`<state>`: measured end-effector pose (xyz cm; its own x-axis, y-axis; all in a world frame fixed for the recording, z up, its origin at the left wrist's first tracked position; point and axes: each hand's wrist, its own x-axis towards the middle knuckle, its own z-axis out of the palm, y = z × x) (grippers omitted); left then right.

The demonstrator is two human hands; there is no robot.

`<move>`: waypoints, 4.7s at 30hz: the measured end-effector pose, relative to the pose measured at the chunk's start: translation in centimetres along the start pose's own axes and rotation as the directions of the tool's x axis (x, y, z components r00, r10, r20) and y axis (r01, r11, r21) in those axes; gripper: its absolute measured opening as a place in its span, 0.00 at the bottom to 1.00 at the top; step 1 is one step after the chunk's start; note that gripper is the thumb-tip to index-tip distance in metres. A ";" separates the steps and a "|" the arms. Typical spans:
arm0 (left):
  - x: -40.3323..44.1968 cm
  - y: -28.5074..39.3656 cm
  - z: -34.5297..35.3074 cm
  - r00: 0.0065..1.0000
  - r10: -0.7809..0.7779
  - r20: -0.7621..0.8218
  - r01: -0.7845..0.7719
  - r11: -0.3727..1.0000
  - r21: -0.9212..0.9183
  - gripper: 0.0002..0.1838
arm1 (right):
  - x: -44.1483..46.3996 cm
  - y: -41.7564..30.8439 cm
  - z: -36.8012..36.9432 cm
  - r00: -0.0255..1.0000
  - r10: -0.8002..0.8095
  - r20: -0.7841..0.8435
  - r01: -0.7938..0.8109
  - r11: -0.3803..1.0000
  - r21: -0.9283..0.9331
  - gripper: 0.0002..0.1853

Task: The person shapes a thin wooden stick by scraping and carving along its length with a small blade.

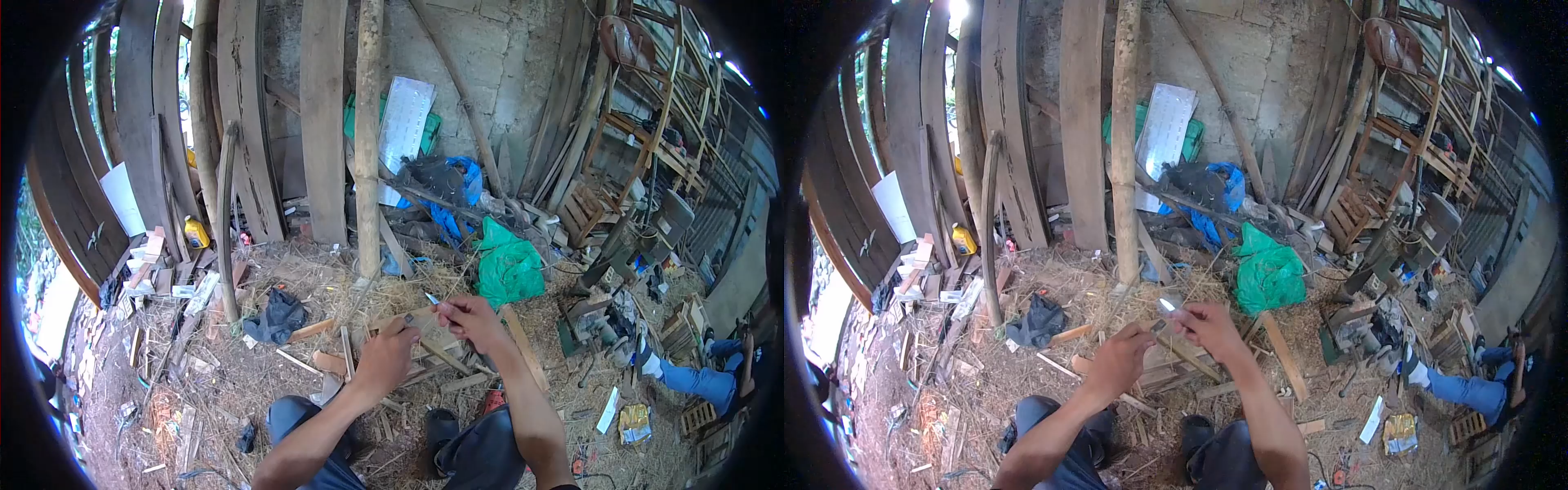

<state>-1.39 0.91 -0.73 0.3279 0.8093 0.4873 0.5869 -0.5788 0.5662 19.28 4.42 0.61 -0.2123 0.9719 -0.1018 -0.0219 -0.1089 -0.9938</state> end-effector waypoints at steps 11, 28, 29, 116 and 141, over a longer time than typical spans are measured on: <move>-0.1 -0.4 -1.3 0.998 0.002 0.069 0.000 0.999 -0.038 0.13 | 1.3 0.7 -3.1 0.958 0.015 -0.287 0.046 0.978 0.204 0.11; 1.1 0.1 0.5 0.992 -0.121 0.032 0.123 0.900 -0.419 0.07 | 0.2 0.1 1.7 0.969 -0.200 -0.143 0.209 0.977 0.046 0.10; 1.1 0.2 0.6 0.986 -0.160 0.047 0.163 0.867 -0.470 0.06 | 0.1 0.1 2.2 0.970 -0.220 -0.105 0.225 0.974 0.039 0.11; 0.3 0.2 0.6 0.993 -0.065 0.096 0.108 0.819 -0.564 0.14 | 1.0 -0.6 -3.1 0.942 -0.095 -0.322 0.229 0.885 0.406 0.12; 0.6 1.2 -0.6 0.950 -0.231 0.211 0.310 0.778 -0.546 0.12 | -0.6 -1.1 1.2 0.994 -0.066 0.090 0.040 0.963 0.267 0.14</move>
<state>-0.92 0.63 0.60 0.3320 0.9235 0.1923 0.1543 -0.2543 0.9547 18.22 3.71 1.80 -0.2978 0.9541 -0.0312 -0.2906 -0.1217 -0.9491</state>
